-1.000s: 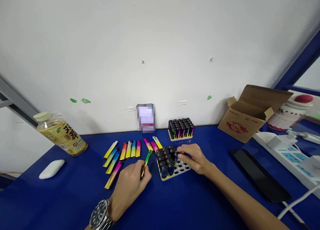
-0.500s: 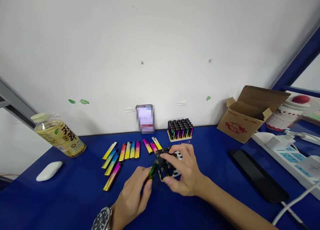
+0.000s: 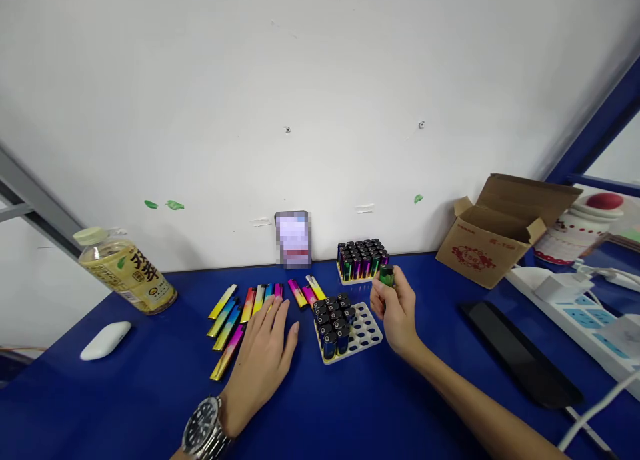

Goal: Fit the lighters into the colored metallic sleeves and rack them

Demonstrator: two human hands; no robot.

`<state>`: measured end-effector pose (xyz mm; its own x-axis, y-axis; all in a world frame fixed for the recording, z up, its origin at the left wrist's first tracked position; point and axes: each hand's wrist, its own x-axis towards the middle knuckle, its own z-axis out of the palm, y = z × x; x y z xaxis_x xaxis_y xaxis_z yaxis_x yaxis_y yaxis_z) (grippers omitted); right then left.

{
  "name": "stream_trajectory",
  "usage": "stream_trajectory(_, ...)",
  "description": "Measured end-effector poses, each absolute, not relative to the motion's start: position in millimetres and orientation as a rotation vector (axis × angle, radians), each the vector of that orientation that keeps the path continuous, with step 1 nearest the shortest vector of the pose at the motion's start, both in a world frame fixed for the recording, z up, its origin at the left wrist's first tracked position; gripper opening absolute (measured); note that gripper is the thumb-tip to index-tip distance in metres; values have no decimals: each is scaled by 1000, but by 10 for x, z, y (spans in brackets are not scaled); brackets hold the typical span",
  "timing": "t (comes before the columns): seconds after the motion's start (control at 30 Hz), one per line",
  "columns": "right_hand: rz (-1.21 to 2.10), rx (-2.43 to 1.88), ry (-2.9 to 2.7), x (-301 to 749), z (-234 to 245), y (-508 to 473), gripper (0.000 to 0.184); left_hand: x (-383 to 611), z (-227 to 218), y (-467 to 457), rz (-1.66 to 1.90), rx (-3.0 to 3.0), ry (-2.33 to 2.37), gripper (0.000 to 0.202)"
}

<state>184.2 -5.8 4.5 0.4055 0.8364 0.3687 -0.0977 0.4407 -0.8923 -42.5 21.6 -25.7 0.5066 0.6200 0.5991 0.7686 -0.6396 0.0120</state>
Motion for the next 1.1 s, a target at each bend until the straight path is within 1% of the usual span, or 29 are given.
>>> stream_trajectory(0.13, 1126, -1003, -802, 1898, 2, 56, 49, -453, -304, 273, -767, -2524, -1160, 34)
stream_trajectory(0.2, 1217, -1042, -727, 1887, -1, 68, 57, -442, -275, 248, -786, -2544, -1134, 31)
stream_trajectory(0.27, 1240, -1074, -689, 1869, 2, 63, 57, -421, -231, 210, -813, -2571, -1107, 27)
stream_trajectory(0.4, 1231, -1098, -661, 1846, 1, 44, 52, -385, -167, 150, -870, -2620, -1047, 19)
stream_trajectory(0.5, 1240, -1071, -660, 1832, -7, 38, 50, -379, -156, 140, -896, -2644, -1008, 16)
stream_trajectory(0.63, 1282, -1011, -655, 1813, -7, 35, 52, -389, -161, 156, -919, -2654, -998, 14)
stream_trajectory(0.8, 1239, -1039, -640, 1794, -21, 39, 48, -396, -161, 163, -927, -2657, -1007, 16)
stream_trajectory(1.1, 1249, -1006, -677, 1799, -59, 32, 50, -389, -123, 129, -896, -2673, -1002, 25)
